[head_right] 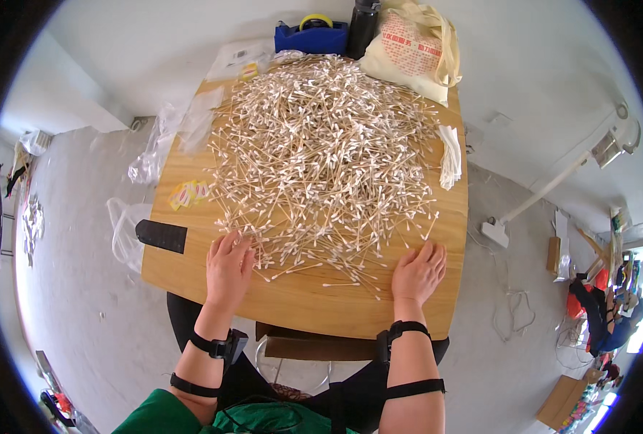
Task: Sorting and organizing a large pile of cotton swabs on a wooden table.
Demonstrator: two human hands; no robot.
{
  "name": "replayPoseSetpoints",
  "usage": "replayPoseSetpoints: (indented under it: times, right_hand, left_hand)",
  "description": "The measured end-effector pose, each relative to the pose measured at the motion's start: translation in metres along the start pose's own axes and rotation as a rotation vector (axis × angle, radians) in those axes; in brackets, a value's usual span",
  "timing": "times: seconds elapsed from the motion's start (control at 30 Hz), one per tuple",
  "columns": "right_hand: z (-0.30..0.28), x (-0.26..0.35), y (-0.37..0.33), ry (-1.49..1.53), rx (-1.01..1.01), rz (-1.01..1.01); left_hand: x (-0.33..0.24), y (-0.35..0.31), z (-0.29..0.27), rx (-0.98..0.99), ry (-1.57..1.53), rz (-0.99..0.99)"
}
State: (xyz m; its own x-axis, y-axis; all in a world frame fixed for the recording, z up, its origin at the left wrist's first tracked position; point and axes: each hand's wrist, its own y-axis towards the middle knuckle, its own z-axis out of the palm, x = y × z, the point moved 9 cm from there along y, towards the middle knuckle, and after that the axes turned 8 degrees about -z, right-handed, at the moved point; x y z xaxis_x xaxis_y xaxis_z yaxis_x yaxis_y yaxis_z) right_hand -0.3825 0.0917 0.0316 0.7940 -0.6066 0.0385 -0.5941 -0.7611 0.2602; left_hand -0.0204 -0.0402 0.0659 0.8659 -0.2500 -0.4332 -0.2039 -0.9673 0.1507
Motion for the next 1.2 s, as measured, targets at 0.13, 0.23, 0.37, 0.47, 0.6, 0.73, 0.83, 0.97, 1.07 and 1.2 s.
replayPoseSetpoints:
  times: [0.13,0.23,0.37,0.47,0.6,0.73,0.83,0.97,1.07,1.2]
  right_hand:
    - [-0.001,-0.004,-0.001,0.005,0.019,0.010]
    - [0.000,-0.002,-0.001,0.006,0.035,0.012]
    - [-0.002,0.000,-0.001,-0.012,0.022,0.006]
    - [-0.003,-0.001,-0.001,-0.022,0.016,0.005]
    - [-0.001,0.000,-0.001,0.009,0.033,0.011]
    - [-0.002,-0.001,-0.001,0.017,0.031,0.004]
    - [-0.004,0.001,-0.001,0.011,0.016,-0.008]
    - [-0.003,-0.001,-0.001,-0.011,-0.004,-0.004]
    - [-0.004,-0.001,-0.002,-0.029,-0.012,-0.005]
    - [-0.003,0.000,-0.002,-0.018,-0.006,-0.005]
  left_hand:
    - [-0.020,0.016,-0.003,-0.080,-0.024,0.040]
    - [-0.024,0.040,0.011,-0.121,-0.172,0.065]
    - [-0.029,0.082,0.033,-0.111,-0.158,0.012]
    - [-0.030,0.099,0.048,-0.097,-0.106,-0.002]
    - [-0.024,0.105,0.056,-0.052,-0.117,-0.033]
    - [-0.023,0.095,0.027,-0.145,-0.160,-0.044]
    - [-0.010,0.083,0.014,-0.069,-0.389,-0.189]
    - [-0.004,0.063,-0.009,-0.068,-0.565,-0.303]
    - [0.002,0.052,-0.012,-0.025,-0.716,-0.406]
    - [0.000,0.040,-0.016,0.008,-0.928,-0.464]
